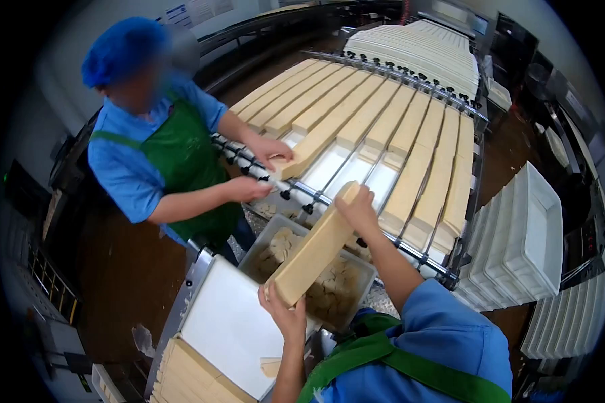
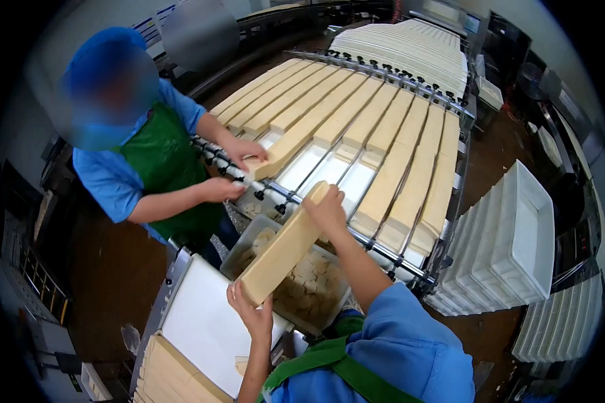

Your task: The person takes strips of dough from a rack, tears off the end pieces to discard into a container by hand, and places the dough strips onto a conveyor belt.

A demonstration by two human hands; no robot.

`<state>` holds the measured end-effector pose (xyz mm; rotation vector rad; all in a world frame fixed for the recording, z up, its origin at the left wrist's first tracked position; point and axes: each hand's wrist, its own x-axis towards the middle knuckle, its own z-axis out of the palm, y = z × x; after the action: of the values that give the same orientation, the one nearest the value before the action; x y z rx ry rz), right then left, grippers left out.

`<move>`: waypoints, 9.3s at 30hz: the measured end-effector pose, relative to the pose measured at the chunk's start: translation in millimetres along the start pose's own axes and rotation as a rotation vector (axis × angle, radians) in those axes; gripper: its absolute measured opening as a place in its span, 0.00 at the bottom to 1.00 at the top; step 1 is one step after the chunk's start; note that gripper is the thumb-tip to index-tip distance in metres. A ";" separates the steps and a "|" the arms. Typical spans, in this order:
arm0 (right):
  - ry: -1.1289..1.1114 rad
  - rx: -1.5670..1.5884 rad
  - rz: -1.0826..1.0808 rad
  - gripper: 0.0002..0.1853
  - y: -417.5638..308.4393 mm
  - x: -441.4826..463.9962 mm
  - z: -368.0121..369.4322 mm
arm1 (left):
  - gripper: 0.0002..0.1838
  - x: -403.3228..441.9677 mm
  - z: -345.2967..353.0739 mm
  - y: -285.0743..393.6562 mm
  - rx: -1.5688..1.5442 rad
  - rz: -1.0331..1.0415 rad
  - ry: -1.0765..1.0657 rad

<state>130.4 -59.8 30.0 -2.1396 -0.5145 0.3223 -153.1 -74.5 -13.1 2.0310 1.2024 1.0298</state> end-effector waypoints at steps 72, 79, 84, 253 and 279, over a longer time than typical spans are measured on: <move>0.093 -0.283 -0.935 0.12 105.6 27.2 -17.5 | 0.14 -72.3 20.1 -97.4 -0.007 -0.610 -0.050; 0.087 -0.283 -0.965 0.10 106.5 26.4 -18.1 | 0.24 -60.5 53.8 -38.4 -0.186 -0.364 -0.181; 0.116 -0.324 -0.980 0.09 109.4 28.3 -13.4 | 0.20 -74.4 37.5 -33.2 -0.427 -0.462 -0.282; -0.894 -0.668 -1.257 0.37 -85.2 -302.6 348.3 | 0.47 -166.5 -124.1 -100.3 0.132 -1.021 0.443; -0.556 -0.316 -0.236 0.46 -61.0 -130.6 221.9 | 0.40 -96.1 -66.1 -73.8 0.198 -0.666 0.024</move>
<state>-89.8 67.8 -42.2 -2.2474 -1.1919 0.7500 -271.5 -122.6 -65.2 1.5549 1.8733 0.6215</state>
